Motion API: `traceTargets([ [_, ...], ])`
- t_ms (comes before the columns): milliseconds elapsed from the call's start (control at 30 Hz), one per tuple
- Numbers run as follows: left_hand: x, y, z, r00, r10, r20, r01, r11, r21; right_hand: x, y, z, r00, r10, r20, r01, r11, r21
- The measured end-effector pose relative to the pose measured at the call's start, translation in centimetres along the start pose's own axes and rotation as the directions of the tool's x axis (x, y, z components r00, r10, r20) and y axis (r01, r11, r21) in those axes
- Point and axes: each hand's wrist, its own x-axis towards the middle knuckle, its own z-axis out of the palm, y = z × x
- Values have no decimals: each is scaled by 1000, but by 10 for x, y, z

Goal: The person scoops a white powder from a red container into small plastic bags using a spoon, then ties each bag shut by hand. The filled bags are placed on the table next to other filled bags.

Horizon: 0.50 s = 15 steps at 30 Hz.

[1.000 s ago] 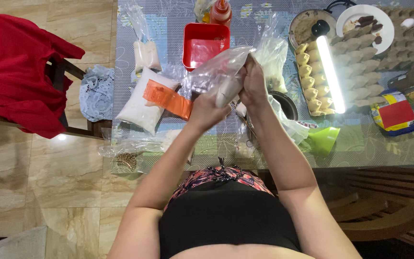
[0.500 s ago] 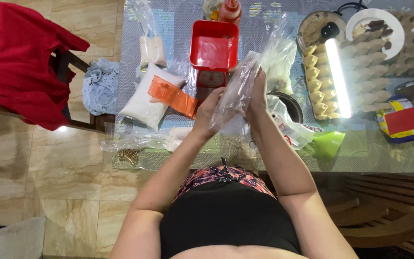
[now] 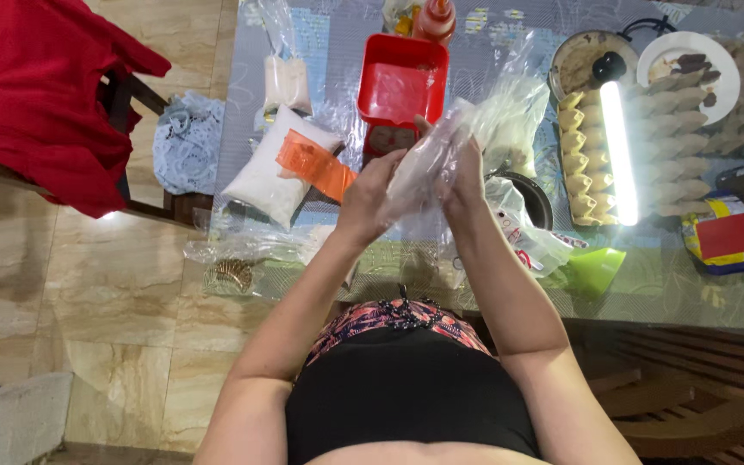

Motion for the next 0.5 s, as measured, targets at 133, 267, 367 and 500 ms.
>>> traceTargets([
  [133, -3, 0, -10, 957, -97, 275, 224, 847, -482, 0, -7, -4, 969, 32, 243, 91, 874, -477],
  [267, -3, -21, -9, 825, -204, 527, 547, 523, -654, 10, -1, -12, 925, 158, 345, -163, 986, -14],
  [367, -11, -46, -8, 777, -292, 557, 625, 457, -633, 29, 5, -23, 902, 216, 374, -303, 934, 190],
  [500, -26, -77, -101, 917, -394, 60, 384, 914, 132, 35, 14, -52, 938, 130, 322, -126, 991, -33],
])
